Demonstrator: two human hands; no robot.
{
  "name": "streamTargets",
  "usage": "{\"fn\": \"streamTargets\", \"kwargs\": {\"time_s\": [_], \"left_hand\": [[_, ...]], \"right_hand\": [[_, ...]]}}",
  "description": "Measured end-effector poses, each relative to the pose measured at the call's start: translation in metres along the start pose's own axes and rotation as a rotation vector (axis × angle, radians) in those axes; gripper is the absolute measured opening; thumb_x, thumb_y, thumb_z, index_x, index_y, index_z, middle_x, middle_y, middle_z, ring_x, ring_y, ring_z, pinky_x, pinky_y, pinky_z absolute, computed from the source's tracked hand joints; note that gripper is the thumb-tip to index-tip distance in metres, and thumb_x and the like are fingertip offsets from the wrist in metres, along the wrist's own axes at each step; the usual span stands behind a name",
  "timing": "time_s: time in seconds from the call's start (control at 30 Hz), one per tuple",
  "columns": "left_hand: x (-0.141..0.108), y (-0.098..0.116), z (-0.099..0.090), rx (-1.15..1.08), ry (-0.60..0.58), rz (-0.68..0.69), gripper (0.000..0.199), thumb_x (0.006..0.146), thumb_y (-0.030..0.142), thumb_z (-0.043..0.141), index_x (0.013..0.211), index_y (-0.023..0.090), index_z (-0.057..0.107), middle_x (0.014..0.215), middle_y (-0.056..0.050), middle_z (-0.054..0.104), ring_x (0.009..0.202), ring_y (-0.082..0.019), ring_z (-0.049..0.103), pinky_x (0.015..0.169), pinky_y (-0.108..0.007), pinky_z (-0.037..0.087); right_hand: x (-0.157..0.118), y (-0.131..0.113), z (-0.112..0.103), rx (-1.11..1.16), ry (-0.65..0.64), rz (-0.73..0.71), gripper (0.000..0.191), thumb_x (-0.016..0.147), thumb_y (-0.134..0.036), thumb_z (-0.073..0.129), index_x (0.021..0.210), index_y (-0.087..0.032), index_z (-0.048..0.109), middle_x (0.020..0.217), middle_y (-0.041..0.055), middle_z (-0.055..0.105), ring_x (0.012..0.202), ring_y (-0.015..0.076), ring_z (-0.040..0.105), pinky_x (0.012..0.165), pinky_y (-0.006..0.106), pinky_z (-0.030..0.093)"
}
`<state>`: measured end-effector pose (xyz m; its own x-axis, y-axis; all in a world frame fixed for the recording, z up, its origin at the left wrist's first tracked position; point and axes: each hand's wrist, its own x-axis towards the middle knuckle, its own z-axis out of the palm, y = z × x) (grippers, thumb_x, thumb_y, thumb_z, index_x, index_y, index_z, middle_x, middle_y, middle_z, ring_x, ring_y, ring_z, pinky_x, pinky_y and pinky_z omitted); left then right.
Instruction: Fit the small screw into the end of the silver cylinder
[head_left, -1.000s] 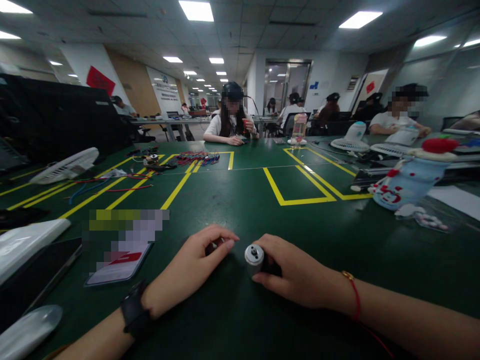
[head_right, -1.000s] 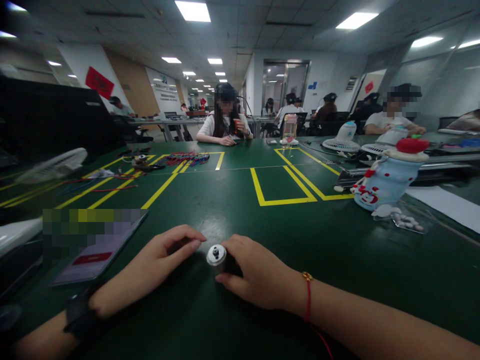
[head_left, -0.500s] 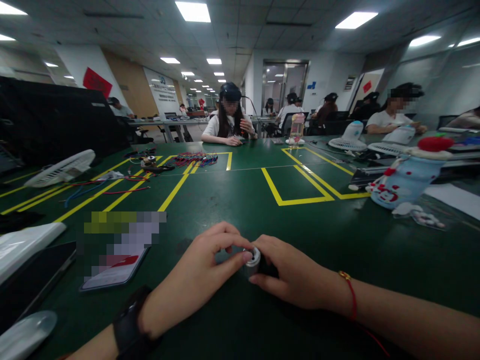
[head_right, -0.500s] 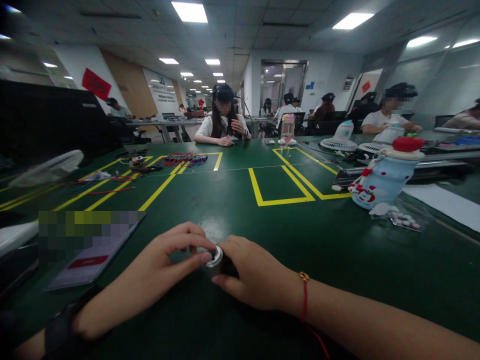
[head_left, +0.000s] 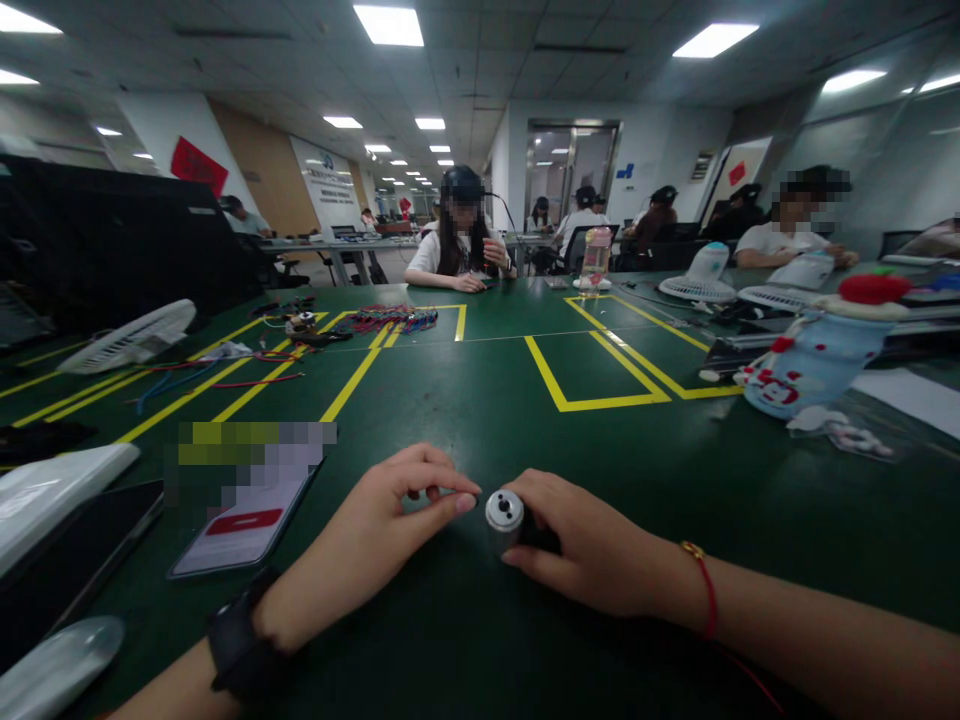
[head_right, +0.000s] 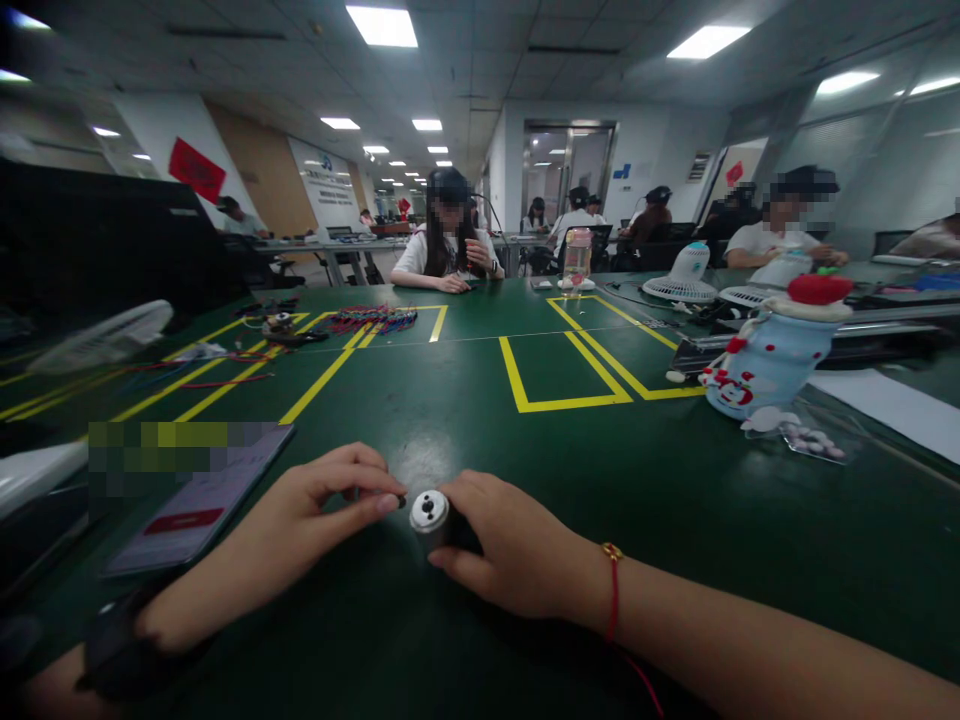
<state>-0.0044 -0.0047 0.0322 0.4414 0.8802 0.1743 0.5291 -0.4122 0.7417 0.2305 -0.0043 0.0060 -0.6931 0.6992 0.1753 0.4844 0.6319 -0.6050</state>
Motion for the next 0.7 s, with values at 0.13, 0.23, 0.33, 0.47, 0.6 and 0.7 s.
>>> {"fn": "streamTargets", "kwargs": {"time_s": [0.13,0.23,0.33,0.47,0.6,0.7], "left_hand": [[0.000,-0.014,0.002,0.009,-0.123,0.010,0.013,0.089,0.025,0.062,0.092,0.026,0.074,0.094,0.000,0.060,0.090,-0.016,0.059,0.082,-0.029,0.045],[0.001,-0.018,0.007,0.037,-0.165,0.029,0.012,0.088,0.025,0.064,0.092,0.027,0.075,0.094,0.000,0.060,0.089,-0.016,0.058,0.081,-0.028,0.045],[0.001,-0.022,0.011,0.076,-0.172,0.056,0.012,0.087,0.025,0.065,0.092,0.027,0.076,0.093,-0.001,0.061,0.090,-0.016,0.058,0.082,-0.030,0.045],[-0.001,-0.025,0.013,0.117,-0.176,0.063,0.012,0.086,0.027,0.066,0.092,0.029,0.076,0.093,-0.001,0.062,0.091,-0.018,0.058,0.082,-0.031,0.044],[-0.001,-0.026,0.012,0.096,-0.182,0.059,0.012,0.086,0.027,0.066,0.094,0.029,0.075,0.096,0.000,0.062,0.093,-0.018,0.058,0.084,-0.031,0.044],[0.000,-0.025,0.010,0.050,-0.181,0.023,0.014,0.089,0.027,0.062,0.098,0.027,0.073,0.097,0.000,0.063,0.092,-0.017,0.059,0.084,-0.031,0.045]], "right_hand": [[0.000,0.000,0.000,-0.006,0.002,0.021,0.029,0.082,-0.022,0.066,0.108,-0.019,0.055,0.100,0.0047,0.057,0.086,0.0188,0.050,0.077,0.033,0.040],[-0.001,0.000,0.000,-0.004,0.000,0.032,0.028,0.081,-0.023,0.066,0.107,-0.019,0.056,0.099,0.0044,0.057,0.084,0.0183,0.050,0.075,0.032,0.040],[-0.001,0.001,0.000,-0.006,0.005,0.034,0.028,0.081,-0.022,0.067,0.107,-0.019,0.056,0.099,0.0043,0.057,0.083,0.0180,0.049,0.074,0.032,0.040],[-0.001,0.002,0.000,-0.007,0.005,0.025,0.028,0.081,-0.023,0.067,0.107,-0.019,0.056,0.098,0.0042,0.057,0.083,0.0179,0.049,0.074,0.031,0.040],[-0.001,0.002,0.000,-0.004,0.003,0.024,0.028,0.082,-0.023,0.066,0.108,-0.019,0.056,0.098,0.0045,0.057,0.083,0.0181,0.049,0.073,0.032,0.040],[-0.001,0.002,0.000,-0.001,0.004,0.026,0.028,0.082,-0.023,0.066,0.109,-0.019,0.056,0.100,0.0050,0.058,0.085,0.0187,0.050,0.075,0.032,0.041]]}}
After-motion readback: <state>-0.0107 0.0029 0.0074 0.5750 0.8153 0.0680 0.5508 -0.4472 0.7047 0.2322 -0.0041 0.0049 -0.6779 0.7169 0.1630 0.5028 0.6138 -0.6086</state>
